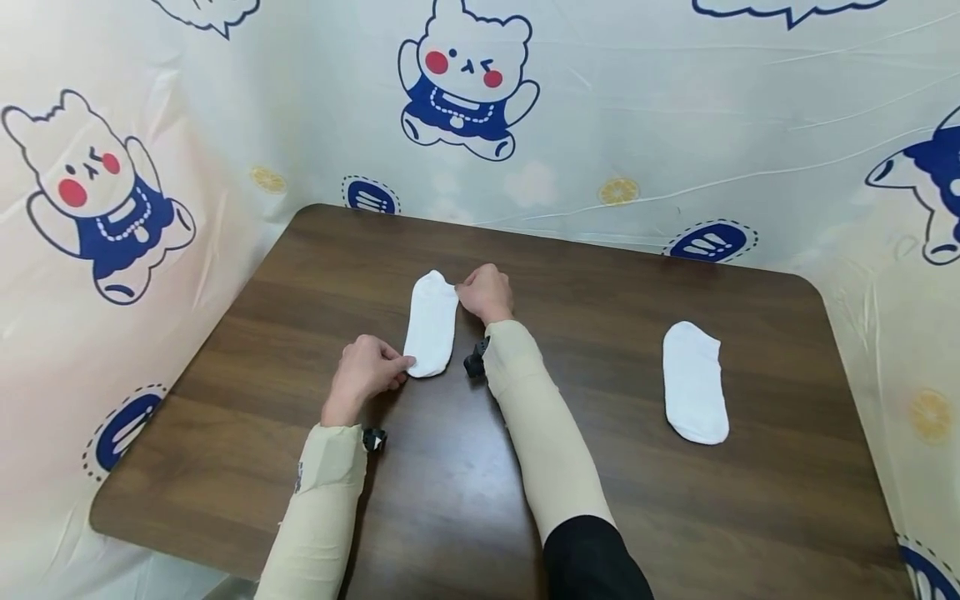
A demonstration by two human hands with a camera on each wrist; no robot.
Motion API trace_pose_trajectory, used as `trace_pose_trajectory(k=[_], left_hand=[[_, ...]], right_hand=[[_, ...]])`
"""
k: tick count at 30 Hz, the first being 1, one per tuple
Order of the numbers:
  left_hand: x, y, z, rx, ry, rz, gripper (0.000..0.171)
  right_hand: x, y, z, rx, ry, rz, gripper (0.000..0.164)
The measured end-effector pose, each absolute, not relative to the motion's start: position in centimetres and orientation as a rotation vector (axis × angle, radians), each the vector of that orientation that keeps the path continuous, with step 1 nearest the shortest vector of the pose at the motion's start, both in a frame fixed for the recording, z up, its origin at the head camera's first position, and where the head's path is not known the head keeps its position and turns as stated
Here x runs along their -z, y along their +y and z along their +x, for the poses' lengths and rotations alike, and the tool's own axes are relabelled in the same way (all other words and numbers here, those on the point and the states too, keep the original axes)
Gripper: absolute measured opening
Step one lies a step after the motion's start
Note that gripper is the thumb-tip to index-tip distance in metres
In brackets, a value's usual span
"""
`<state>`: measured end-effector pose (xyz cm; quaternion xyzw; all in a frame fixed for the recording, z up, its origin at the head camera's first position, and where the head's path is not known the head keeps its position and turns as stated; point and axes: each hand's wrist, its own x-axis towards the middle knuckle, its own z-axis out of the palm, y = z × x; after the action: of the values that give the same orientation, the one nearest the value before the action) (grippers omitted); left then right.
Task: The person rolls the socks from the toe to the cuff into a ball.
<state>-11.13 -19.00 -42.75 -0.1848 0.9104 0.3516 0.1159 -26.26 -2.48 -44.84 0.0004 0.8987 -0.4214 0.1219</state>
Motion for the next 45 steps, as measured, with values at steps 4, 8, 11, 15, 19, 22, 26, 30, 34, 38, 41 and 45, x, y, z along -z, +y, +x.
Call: trace_pose_trajectory(k=[4, 8, 11, 15, 19, 22, 26, 30, 34, 38, 41, 45], left_hand=[[43.1, -19.0, -11.3, -1.048, 2.673, -0.526, 0.022], [43.1, -19.0, -11.4, -1.073, 2.68, -0.518, 0.017], [43.1, -19.1, -11.4, -1.104, 2.693, -0.532, 0.013], [43.1, -19.2, -11.5, -1.123, 2.687, -0.578, 0.01], [43.2, -19.2, -11.5, -1.12, 2.668, -0.591, 0.009], [43.2, -19.2, -11.4, -1.114, 2.691, -0.577, 0.009], [43.0, -19.2, -11.4, -1.127, 2.705, -0.564, 0.009], [42.7, -19.1, -11.4, -1.17, 2.672, -0.562, 0.009], [42.3, -18.7, -11.5, -1.206, 2.65, -0.554, 0.009], [41.9, -18.3, -11.5, -1.259, 2.613, -0.533, 0.009], [41.8, -17.8, -11.6, -1.289, 2.587, -0.506, 0.01], [41.8, -17.0, -11.7, -1.303, 2.582, -0.485, 0.008]], right_hand=[[45.1, -2.9, -26.3, 1.165, 2.654, 0.015, 0.018], [45.1, -3.2, -26.3, 1.122, 2.672, -0.008, 0.019], [45.1, -3.5, -26.2, 1.123, 2.687, -0.054, 0.02], [45.2, -4.0, -26.1, 1.143, 2.69, -0.091, 0.017], [45.3, -4.1, -26.1, 1.177, 2.673, -0.073, 0.014], [45.3, -3.9, -26.1, 1.225, 2.674, -0.065, 0.014], [45.1, -3.6, -26.0, 1.28, 2.678, -0.068, 0.012], [44.6, -3.2, -25.9, 1.3, 2.684, -0.075, 0.011], [44.1, -2.6, -25.9, 1.315, 2.686, -0.097, 0.011], [43.8, -2.1, -25.8, 1.31, 2.709, -0.096, 0.011], [43.7, -1.4, -25.8, 1.302, 2.724, -0.076, 0.012], [43.6, -0.4, -25.7, 1.291, 2.719, -0.061, 0.012]])
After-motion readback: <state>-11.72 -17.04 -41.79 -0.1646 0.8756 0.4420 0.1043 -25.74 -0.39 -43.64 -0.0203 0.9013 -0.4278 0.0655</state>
